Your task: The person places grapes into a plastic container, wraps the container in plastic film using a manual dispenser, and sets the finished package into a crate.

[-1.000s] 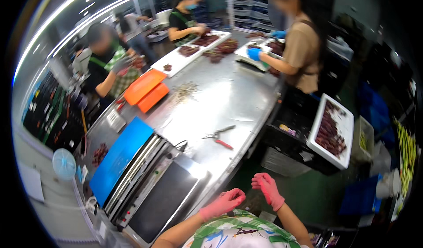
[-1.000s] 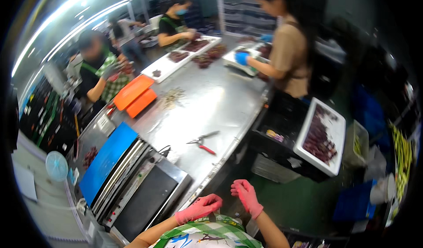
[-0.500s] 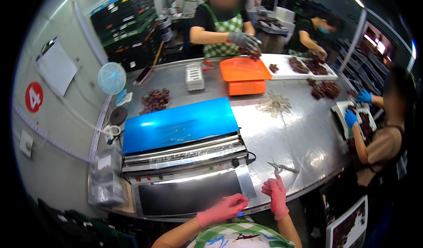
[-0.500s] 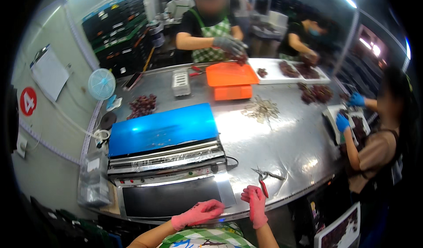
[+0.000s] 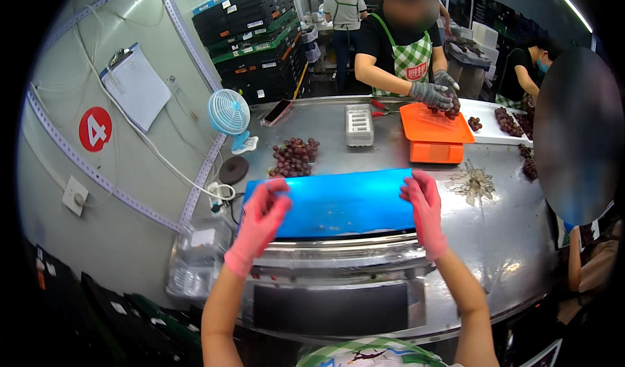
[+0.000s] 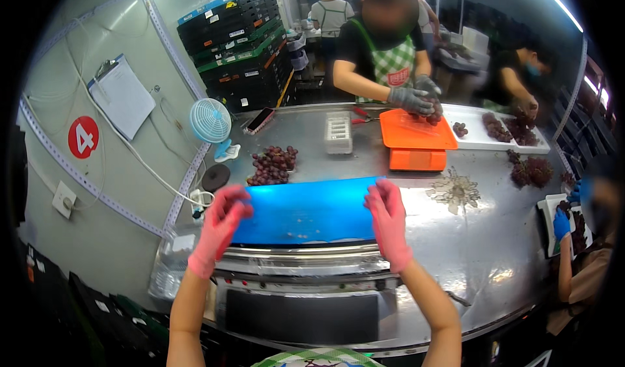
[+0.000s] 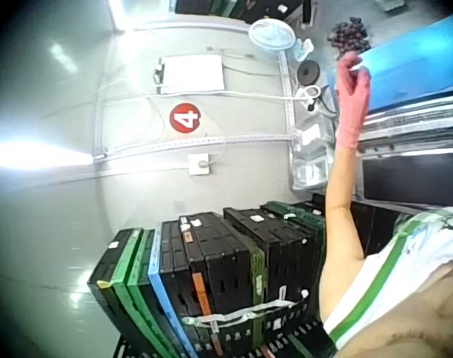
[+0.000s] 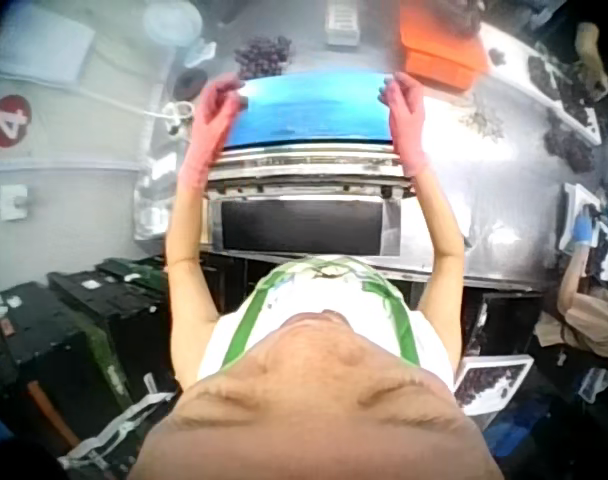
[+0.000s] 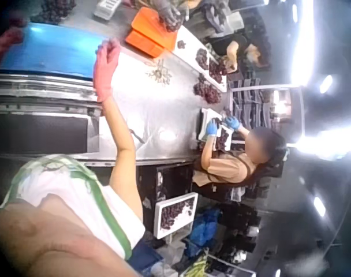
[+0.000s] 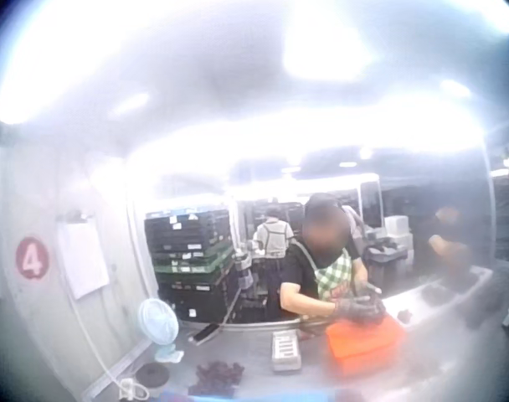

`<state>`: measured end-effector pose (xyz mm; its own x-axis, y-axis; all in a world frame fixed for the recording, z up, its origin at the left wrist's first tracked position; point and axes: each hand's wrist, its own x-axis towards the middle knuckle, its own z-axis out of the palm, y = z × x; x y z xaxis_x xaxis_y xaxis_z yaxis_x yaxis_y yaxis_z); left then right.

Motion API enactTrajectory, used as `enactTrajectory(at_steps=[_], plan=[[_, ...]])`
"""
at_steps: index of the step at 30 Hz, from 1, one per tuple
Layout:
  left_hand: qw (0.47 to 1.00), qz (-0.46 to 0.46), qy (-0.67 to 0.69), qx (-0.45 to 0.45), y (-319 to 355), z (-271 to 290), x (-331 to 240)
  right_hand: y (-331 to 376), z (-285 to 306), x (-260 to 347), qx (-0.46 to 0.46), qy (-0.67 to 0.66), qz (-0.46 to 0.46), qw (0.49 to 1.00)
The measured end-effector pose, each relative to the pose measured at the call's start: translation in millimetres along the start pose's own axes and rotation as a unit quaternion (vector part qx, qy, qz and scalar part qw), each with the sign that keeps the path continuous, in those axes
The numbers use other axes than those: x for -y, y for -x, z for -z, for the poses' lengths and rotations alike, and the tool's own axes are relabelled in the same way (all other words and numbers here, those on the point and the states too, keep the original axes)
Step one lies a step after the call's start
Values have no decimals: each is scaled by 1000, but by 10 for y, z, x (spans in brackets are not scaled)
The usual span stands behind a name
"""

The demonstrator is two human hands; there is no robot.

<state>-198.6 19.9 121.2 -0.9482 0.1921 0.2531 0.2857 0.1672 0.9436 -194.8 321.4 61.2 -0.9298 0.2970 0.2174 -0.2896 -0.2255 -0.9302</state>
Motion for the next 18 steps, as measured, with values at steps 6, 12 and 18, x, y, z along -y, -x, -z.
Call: enactTrajectory(at_steps=[6,12,18], plan=[[985,121,-123,-22,-1238,1324,1179,-1019,-1269,-679,153,323,12,934],[945,243,-213,54,-1700,1867,2583,-1683,-1870,-1615,246,563,-140,777],[927,344,-111,102,-1838,1763,3338,-2039,-2033,-2438,326,499,-278,753]])
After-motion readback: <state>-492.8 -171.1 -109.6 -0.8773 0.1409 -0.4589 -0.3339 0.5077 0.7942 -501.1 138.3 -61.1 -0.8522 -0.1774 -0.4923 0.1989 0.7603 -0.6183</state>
